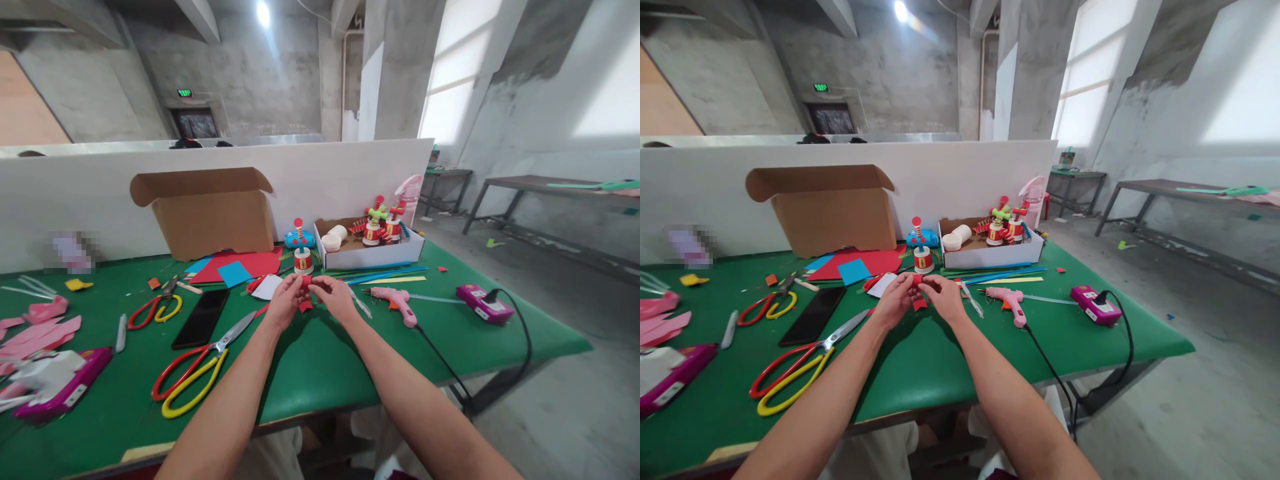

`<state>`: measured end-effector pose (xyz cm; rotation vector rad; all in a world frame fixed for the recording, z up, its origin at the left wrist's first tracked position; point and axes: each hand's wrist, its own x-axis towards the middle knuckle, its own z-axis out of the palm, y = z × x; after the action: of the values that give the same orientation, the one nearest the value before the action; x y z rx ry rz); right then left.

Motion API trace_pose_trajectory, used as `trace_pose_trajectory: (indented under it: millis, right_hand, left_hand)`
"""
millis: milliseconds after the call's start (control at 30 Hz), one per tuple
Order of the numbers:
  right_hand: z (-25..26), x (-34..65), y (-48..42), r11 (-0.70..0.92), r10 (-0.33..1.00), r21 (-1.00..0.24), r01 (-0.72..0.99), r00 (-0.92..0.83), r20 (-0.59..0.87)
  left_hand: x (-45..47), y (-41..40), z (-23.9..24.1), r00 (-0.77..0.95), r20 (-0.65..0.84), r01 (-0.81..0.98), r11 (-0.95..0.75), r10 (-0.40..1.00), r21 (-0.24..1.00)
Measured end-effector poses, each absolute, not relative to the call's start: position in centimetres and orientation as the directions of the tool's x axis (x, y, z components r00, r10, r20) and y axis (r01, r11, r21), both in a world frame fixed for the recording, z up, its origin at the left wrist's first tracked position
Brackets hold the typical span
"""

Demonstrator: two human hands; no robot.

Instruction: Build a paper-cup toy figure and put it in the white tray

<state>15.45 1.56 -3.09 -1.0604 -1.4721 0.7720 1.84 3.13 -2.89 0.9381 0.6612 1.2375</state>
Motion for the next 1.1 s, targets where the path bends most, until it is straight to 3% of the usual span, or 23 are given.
trace_pose_trajectory:
  millis: [400, 800, 933, 1100]
  right_hand:
    - [-2.79, 15.41, 1.58, 0.185, 0.983, -0.977, -0.107, -0.002, 0.186]
    - [-2.64, 15.74, 1.6, 0.276, 0.96, -0.96, -0.036, 0.048, 0.274]
    - [-2.83, 15.8, 1.81, 0.193, 0.981, -0.975, -0.111, 0.034, 0.19]
    - [-2.94, 16.03, 1.97, 0.004, 1.0, -0.934, -0.357, -0.012, 0.009]
  left_hand:
    - [1.85, 3.17, -3.18, 0.209, 0.185, -0.341, -0.106, 0.96, 0.934]
    - [2.06, 3.24, -3.59, 0.208, 0.205, -0.276, -0.144, 0.956, 0.95]
    - [1.98, 3.44, -3.6, 0.188, 0.254, -0.22, -0.211, 0.949, 0.952]
    - [1.94, 3.72, -3.72, 0.136, 0.366, -0.078, -0.358, 0.921, 0.93]
